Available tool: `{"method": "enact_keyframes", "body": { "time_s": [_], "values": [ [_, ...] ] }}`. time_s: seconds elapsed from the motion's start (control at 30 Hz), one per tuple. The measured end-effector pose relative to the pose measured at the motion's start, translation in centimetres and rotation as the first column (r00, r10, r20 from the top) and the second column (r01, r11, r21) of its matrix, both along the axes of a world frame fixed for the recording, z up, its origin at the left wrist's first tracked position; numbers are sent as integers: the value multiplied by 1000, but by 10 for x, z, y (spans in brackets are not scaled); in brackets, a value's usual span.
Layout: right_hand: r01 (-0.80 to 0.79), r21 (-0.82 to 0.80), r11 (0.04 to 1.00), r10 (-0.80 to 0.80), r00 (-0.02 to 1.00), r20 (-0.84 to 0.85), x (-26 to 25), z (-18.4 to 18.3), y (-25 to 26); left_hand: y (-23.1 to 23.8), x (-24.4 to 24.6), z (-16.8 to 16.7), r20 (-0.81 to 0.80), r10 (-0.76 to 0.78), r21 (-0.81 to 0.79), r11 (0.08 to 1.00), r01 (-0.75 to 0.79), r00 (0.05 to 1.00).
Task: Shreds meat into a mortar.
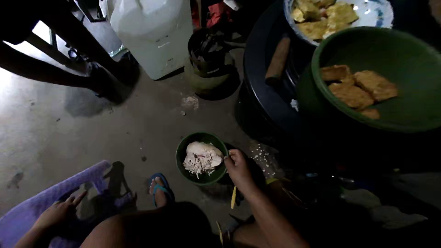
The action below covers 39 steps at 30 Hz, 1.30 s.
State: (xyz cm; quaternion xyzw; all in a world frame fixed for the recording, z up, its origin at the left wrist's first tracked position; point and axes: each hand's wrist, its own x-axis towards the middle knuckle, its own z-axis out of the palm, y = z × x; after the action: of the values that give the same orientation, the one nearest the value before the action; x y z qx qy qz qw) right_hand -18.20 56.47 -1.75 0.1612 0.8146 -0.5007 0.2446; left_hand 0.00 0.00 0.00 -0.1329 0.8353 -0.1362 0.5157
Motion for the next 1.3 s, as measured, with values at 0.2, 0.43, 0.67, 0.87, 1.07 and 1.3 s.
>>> {"method": "enact_keyframes", "body": {
  "time_s": [0.2,0.43,0.67,0.87,1.07,1.3],
  "values": [
    [-72,16,997,71,997,42,-51,-42,2,39,-71,-23,8,-140,62,988,139,990],
    [117,98,988,-126,988,92,-96,-137,12,121,-176,-35,-365,-48,428,878,213,930],
    [294,77,953,-295,956,3,-126,-175,10,276,-331,-61,-679,-9,641,480,599,734],
    [225,222,949,-245,967,69,-135,-191,5,301,-370,-108,-595,245,793,332,510,766],
    [-58,604,795,33,998,52,-128,-153,-39,303,-395,-189,-295,463,923,365,124,836],
    [-23,758,652,150,984,-99,-110,-196,-96,337,-406,-216,-128,464,924,377,-65,876]
  ]
}}
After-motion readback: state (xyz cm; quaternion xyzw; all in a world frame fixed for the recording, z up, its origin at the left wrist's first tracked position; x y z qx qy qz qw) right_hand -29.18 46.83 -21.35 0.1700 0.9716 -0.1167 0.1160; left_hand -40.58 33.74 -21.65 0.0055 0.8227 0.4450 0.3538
